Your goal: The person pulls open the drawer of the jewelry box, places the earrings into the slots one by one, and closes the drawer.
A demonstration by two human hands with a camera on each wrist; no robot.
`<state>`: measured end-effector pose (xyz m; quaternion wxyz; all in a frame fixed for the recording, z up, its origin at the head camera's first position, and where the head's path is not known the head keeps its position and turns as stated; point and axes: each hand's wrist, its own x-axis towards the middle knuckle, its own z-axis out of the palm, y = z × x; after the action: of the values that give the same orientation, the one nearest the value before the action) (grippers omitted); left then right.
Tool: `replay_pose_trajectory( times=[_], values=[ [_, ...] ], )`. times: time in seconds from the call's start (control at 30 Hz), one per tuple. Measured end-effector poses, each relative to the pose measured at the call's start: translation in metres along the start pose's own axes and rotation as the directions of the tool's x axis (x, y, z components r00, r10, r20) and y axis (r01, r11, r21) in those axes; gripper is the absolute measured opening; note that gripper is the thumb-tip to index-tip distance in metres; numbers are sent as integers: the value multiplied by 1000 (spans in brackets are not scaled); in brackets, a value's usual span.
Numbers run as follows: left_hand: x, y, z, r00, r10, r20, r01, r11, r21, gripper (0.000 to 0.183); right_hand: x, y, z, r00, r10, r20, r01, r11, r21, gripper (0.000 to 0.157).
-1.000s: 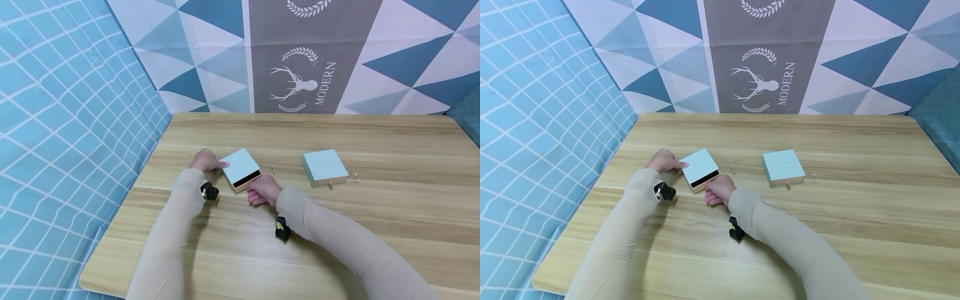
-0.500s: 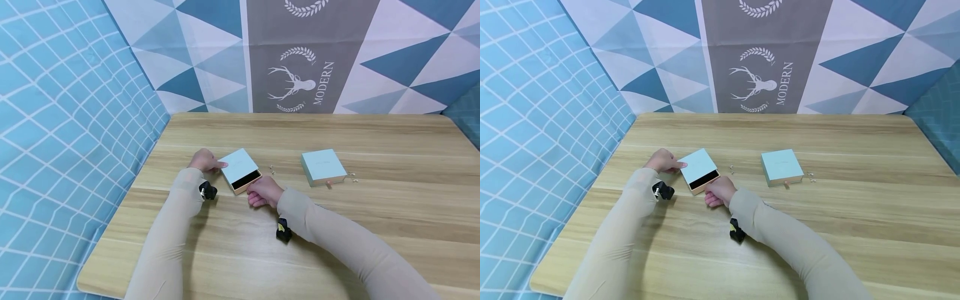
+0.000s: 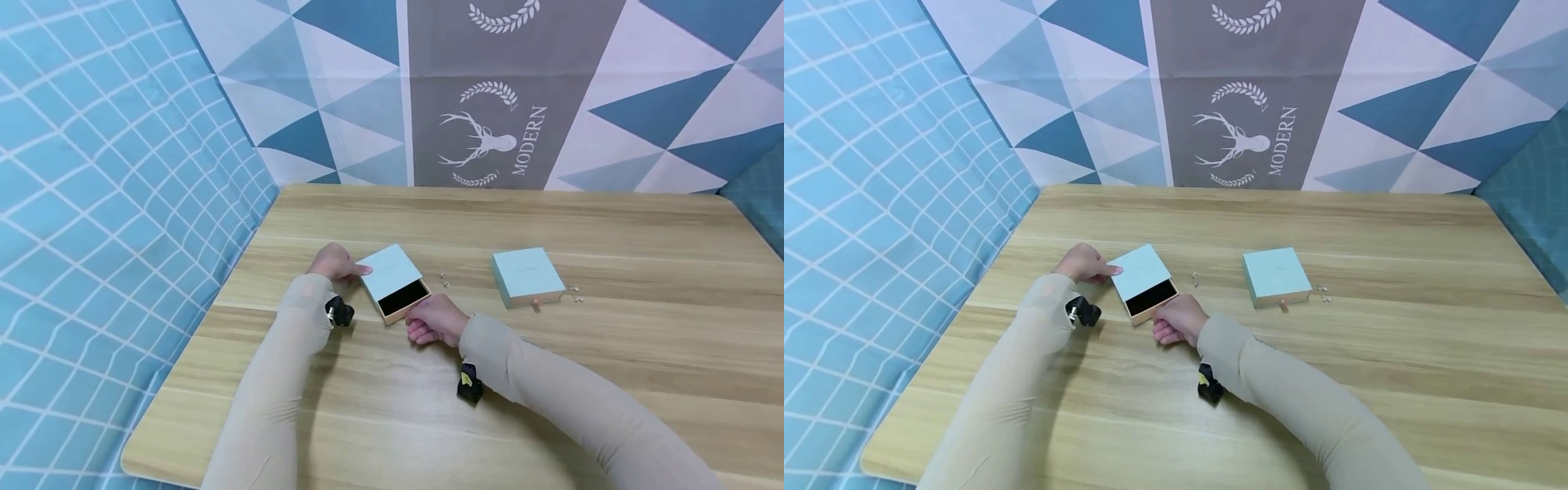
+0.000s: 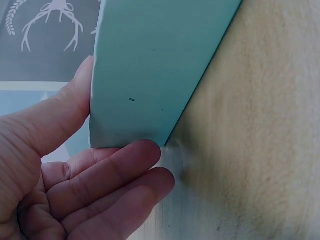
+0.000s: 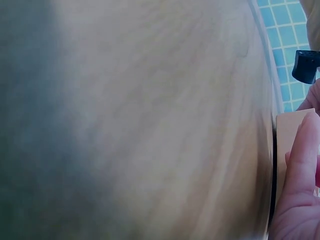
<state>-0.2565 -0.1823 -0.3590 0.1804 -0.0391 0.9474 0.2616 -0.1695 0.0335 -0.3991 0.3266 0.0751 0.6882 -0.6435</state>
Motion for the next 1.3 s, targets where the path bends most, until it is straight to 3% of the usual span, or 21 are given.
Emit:
replay_pose_trajectory(
  times=[1.3],
  values=[
    [-1, 4, -1, 1000, -7, 14, 7, 999, 40, 44, -10, 4, -10, 999, 6, 52, -6, 1000, -3, 14]
  ],
)
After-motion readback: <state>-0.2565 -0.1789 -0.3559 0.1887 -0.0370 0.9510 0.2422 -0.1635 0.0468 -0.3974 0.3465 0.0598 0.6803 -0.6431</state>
